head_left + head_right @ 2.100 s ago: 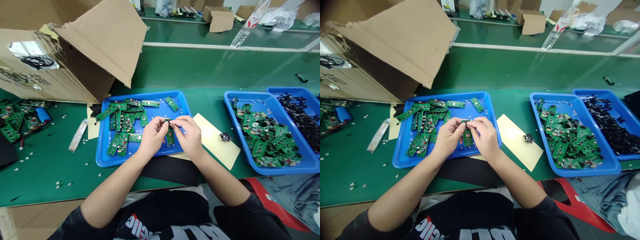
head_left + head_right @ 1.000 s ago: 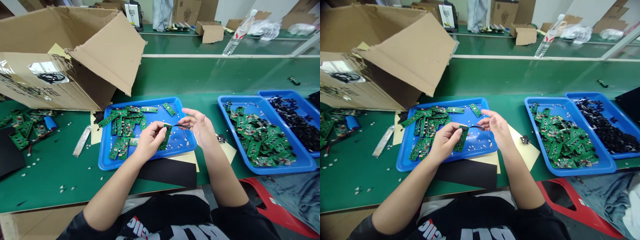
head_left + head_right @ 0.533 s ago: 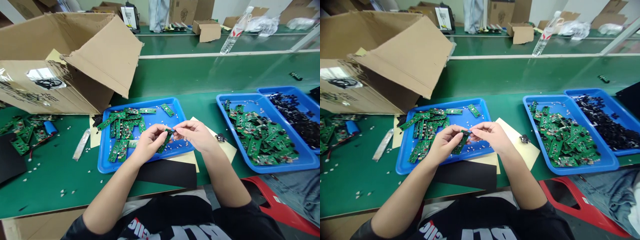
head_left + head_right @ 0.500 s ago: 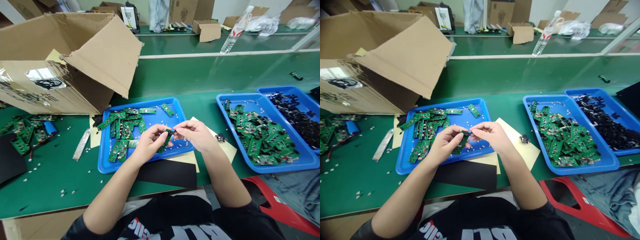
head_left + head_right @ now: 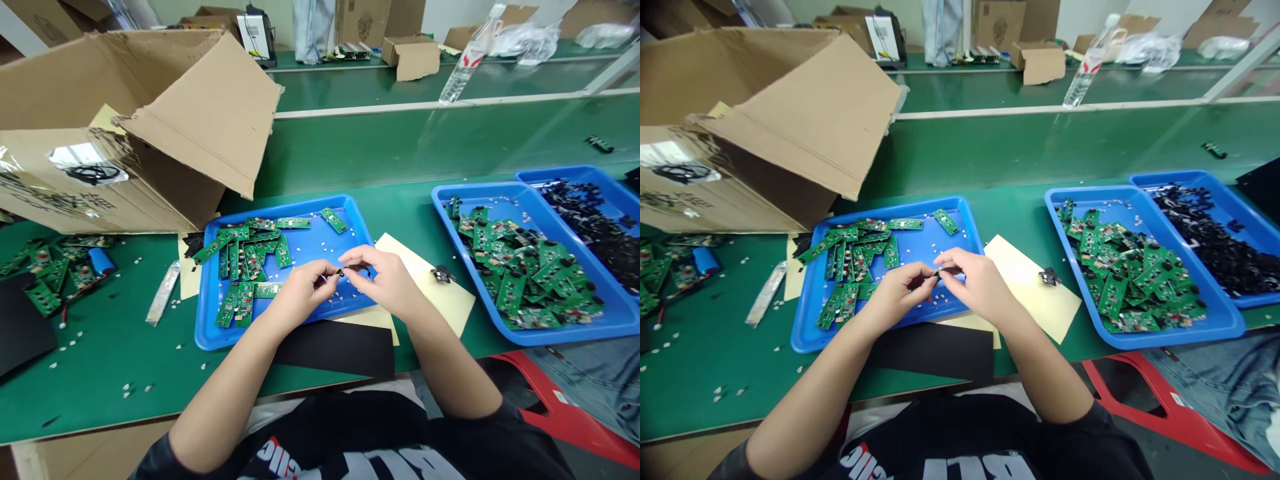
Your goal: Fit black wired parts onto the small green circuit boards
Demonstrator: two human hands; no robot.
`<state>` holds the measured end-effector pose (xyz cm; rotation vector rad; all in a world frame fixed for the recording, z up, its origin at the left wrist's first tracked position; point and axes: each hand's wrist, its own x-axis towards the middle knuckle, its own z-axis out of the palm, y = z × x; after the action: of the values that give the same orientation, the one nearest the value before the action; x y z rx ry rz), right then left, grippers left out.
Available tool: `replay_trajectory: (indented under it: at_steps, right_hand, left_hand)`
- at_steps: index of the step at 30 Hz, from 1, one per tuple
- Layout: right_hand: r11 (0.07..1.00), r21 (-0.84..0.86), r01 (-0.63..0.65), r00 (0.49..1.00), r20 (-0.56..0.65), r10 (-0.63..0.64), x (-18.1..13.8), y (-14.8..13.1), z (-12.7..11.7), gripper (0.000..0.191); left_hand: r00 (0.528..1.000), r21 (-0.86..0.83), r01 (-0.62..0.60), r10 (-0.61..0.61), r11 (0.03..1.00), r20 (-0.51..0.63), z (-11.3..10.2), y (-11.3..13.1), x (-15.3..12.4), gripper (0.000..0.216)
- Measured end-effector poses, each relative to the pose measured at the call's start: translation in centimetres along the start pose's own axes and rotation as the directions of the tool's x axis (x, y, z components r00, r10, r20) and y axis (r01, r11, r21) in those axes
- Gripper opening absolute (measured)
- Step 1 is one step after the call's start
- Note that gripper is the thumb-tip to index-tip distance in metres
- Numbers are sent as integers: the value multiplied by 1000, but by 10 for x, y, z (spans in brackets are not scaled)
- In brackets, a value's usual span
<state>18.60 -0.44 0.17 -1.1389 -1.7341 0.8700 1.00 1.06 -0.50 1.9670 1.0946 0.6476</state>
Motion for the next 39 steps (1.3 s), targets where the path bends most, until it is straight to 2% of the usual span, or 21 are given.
replay_trajectory:
  at_steps: [2,4,5,6,8,10,11,12,14,17,20,24,27,31,34,39]
  right_hand:
    - [995,-28,94,995,48,-93,-2,-3,3,15]
    - [989,33,142,986,80,-144,-4,-7,2,18]
    - [985,87,151,986,57,-156,-5,-8,1,20]
    - [976,150,159,987,-10,-160,-6,-9,-1,21]
    - [935,295,195,963,-238,-126,-5,-9,-7,16]
    - [880,438,186,927,-376,-9,-3,-6,-12,14]
    - [859,494,134,929,-364,64,-1,-4,-13,18]
    - [845,532,51,945,-300,132,1,-3,-14,21]
    - [833,534,-146,969,-92,229,2,-3,-14,25]
    - [819,485,-308,951,132,279,1,-8,-10,28]
    - [810,479,-339,941,163,297,-2,-15,-7,28]
    - [825,444,-350,937,167,307,-5,-20,-7,18]
    - [835,430,-345,938,193,288,-6,-22,-7,10]
    - [866,397,-304,952,156,263,-7,-25,-6,12]
    - [902,348,-256,967,114,230,-8,-25,-5,12]
    - [957,211,-198,980,27,197,-7,-23,-6,11]
  left_hand:
    - [997,105,-61,65,993,-34,2,-3,0,10]
    - [984,164,-146,160,976,-74,4,-4,1,10]
    - [974,173,-183,203,968,-102,4,-4,1,11]
    - [962,173,-212,236,962,-134,4,-4,1,12]
    - [938,162,-243,274,956,-210,4,-4,0,16]
    - [910,168,-273,311,947,-275,2,-3,-1,26]
    - [892,188,-295,340,937,-298,1,-2,-1,30]
    - [870,218,-322,378,921,-316,0,-2,-2,32]
    - [813,303,-382,473,873,-339,-1,-2,-2,31]
    - [710,405,-457,599,792,-371,-1,-1,-2,30]
    - [617,482,-497,685,722,-389,-1,0,-3,29]
    - [543,570,-480,736,667,-404,-4,2,-6,26]
    - [531,613,-448,745,651,-403,-8,5,-8,23]
    - [547,626,-420,734,657,-402,-11,5,-9,20]
    - [586,619,-397,706,678,-398,-12,4,-8,19]
    - [680,558,-412,650,721,-338,-17,6,-8,19]
